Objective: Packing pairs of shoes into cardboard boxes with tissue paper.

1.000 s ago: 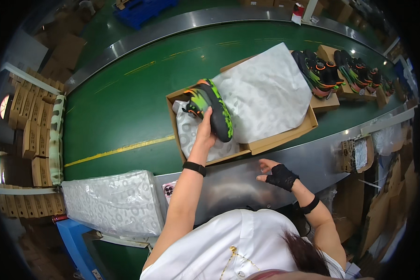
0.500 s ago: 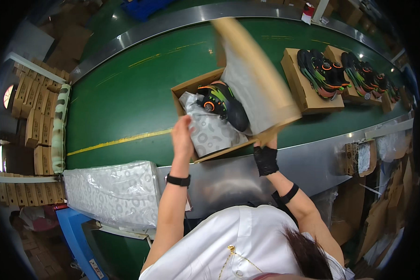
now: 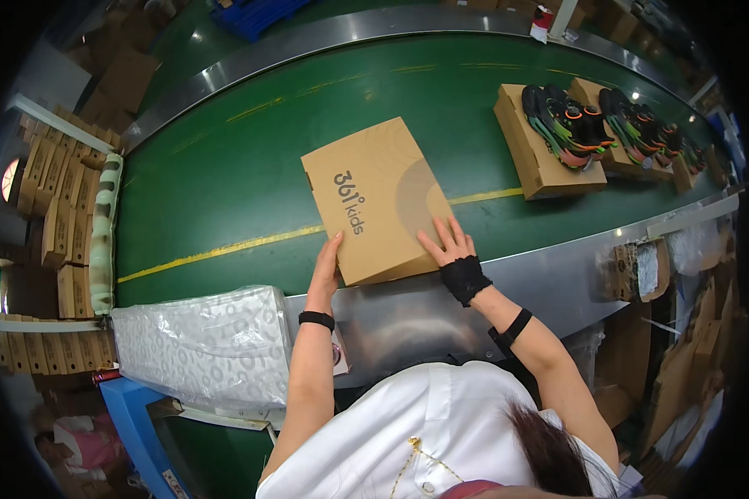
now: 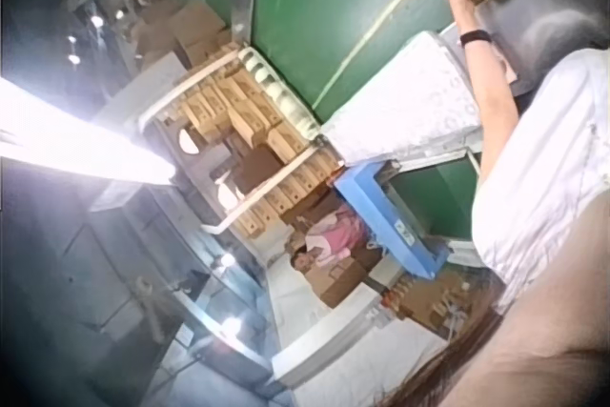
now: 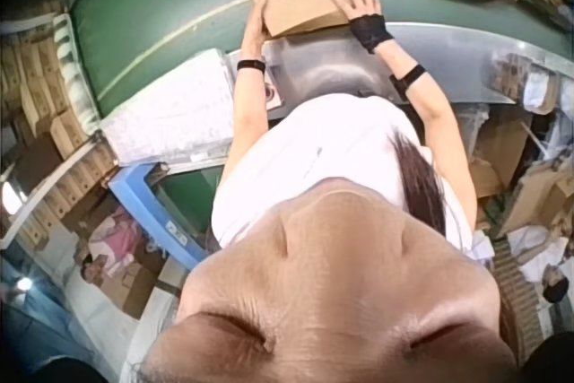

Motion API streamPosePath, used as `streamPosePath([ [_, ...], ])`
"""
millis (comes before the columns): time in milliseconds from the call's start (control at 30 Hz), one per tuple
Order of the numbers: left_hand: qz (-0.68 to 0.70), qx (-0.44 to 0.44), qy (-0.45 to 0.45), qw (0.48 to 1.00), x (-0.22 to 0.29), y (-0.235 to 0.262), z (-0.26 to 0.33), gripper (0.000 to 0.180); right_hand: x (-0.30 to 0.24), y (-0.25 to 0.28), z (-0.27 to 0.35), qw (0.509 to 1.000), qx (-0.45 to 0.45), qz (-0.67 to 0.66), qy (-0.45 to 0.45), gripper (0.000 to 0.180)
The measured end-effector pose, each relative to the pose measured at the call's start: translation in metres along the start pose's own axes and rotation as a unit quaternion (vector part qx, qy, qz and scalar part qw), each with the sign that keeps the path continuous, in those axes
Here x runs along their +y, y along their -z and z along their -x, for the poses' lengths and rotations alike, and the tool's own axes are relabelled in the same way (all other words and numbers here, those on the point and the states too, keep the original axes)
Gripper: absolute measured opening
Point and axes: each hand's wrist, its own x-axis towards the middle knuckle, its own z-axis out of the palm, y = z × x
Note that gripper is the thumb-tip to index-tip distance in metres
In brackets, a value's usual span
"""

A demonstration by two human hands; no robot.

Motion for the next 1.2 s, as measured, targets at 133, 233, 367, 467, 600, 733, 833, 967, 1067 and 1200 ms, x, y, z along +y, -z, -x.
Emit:
streamPosePath([
  [133,0.176,-0.06,0.0,0.983,0.012,-0.001,0.005,0.044,-0.015,0.039,-0.021,1.0,0.027,0.003,-0.01,0.049],
  [233,0.223,-0.113,-0.026,0.968,0.028,-0.007,0.019,0.043,-0.022,0.076,-0.033,0.993,0.108,0.017,0.037,0.033],
  [367,0.293,-0.124,-0.064,0.946,0.028,-0.005,0.058,0.043,-0.021,0.11,-0.028,0.969,0.226,0.007,0.1,0.035],
  [467,0.314,-0.111,-0.141,0.932,0.016,0.034,0.084,0.047,0.001,0.113,-0.011,0.965,0.255,-0.054,0.013,0.046],
  [600,0.386,-0.11,-0.204,0.893,0.024,0.087,0.149,0.053,0.082,0.085,0.03,0.989,0.127,0.027,-0.068,0.024],
  [733,-0.136,0.407,-0.425,0.797,-0.016,0.152,0.225,0.054,0.166,0.067,0.049,0.976,0.007,0.147,-0.158,0.01],
  [833,0.298,0.426,-0.357,0.776,-0.024,0.155,0.29,0.046,0.204,0.079,0.041,0.973,0.118,0.144,-0.14,0.012],
  [967,0.485,0.467,-0.332,0.661,-0.038,0.13,0.33,0.037,0.25,0.117,0.008,0.958,0.108,-0.057,-0.261,0.027],
  [1067,0.524,0.476,-0.307,0.636,-0.047,0.1,0.328,0.033,0.28,0.144,-0.008,0.965,0.218,0.109,-0.1,0.042],
  [1200,0.426,0.457,-0.189,0.758,-0.043,0.041,0.273,0.065,0.33,0.16,-0.023,0.964,0.109,0.184,-0.156,0.053],
])
